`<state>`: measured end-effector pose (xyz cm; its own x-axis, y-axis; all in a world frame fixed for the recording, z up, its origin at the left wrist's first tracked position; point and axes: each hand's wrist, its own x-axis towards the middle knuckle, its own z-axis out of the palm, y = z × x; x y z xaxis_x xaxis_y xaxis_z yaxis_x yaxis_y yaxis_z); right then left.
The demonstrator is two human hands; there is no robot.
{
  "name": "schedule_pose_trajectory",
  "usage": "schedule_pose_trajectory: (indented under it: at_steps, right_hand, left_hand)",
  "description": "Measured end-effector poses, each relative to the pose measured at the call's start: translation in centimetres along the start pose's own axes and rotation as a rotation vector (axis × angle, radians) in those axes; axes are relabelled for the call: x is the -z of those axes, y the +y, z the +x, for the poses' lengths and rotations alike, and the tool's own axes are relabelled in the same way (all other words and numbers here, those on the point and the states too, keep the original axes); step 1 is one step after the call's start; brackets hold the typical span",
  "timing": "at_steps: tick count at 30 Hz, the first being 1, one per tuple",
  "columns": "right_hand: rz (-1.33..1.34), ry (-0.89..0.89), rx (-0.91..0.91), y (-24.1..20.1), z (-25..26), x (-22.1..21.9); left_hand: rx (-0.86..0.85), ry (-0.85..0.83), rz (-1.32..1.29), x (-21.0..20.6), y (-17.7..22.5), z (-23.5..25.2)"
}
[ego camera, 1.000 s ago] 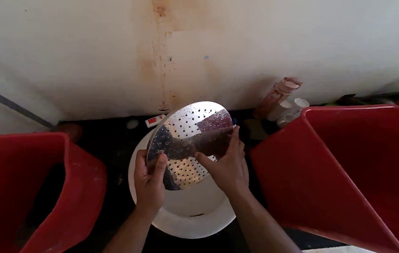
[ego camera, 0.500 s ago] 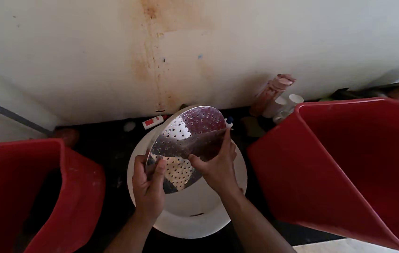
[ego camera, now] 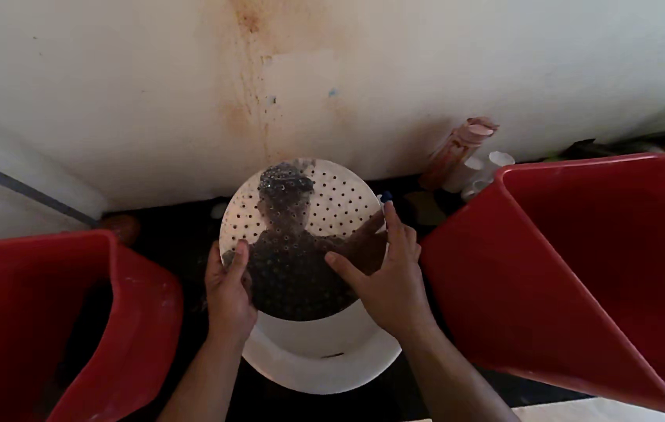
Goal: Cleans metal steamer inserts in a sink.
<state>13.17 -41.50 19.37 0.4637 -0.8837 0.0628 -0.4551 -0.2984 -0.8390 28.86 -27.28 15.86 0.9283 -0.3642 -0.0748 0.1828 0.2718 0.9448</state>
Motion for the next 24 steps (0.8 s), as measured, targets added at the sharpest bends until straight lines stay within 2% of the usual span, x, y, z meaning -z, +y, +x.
schedule_pose_trajectory:
  at_steps: [7, 10, 13, 16, 17, 19, 22, 24]
  right_hand:
    - [0.092, 0.010, 0.101, 1.2, 0.0, 0.5]
    - [0.153, 0.014, 0.145, 2.1, 0.1, 0.8]
    - [0.227, 0.071, 0.208, 3.9, 0.4, 2.3]
    - [0.242, 0.134, 0.215, 4.9, 1.0, 4.7]
    - [0.194, 0.078, 0.209, 4.8, 1.2, 5.4]
    - [0.064, -0.182, 0.185, 4.4, 1.9, 6.2]
    - [-0.197, -0.695, 0.107, 3.1, 3.2, 4.6]
    - [-0.299, -0.894, 0.109, 3.3, 3.3, 2.5]
  left_hand:
    - [-0.114, -0.121, -0.096, 0.7, 0.2, 0.1]
    - [-0.214, -0.159, 0.003, 1.1, 0.3, -0.1]
    - [-0.577, -0.273, 0.424, 1.9, 0.2, -0.6]
    - [-1.048, -0.610, 0.779, 2.8, -1.1, -0.9]
    - [-1.177, -0.714, 0.857, 3.0, -1.7, -1.0]
    - [-1.304, -0.854, 0.931, 3.2, -2.8, -1.7]
    - [-1.372, -1.003, 0.935, 3.4, -4.0, -3.2]
    - [-1.412, -1.053, 0.901, 3.6, -4.8, -4.1]
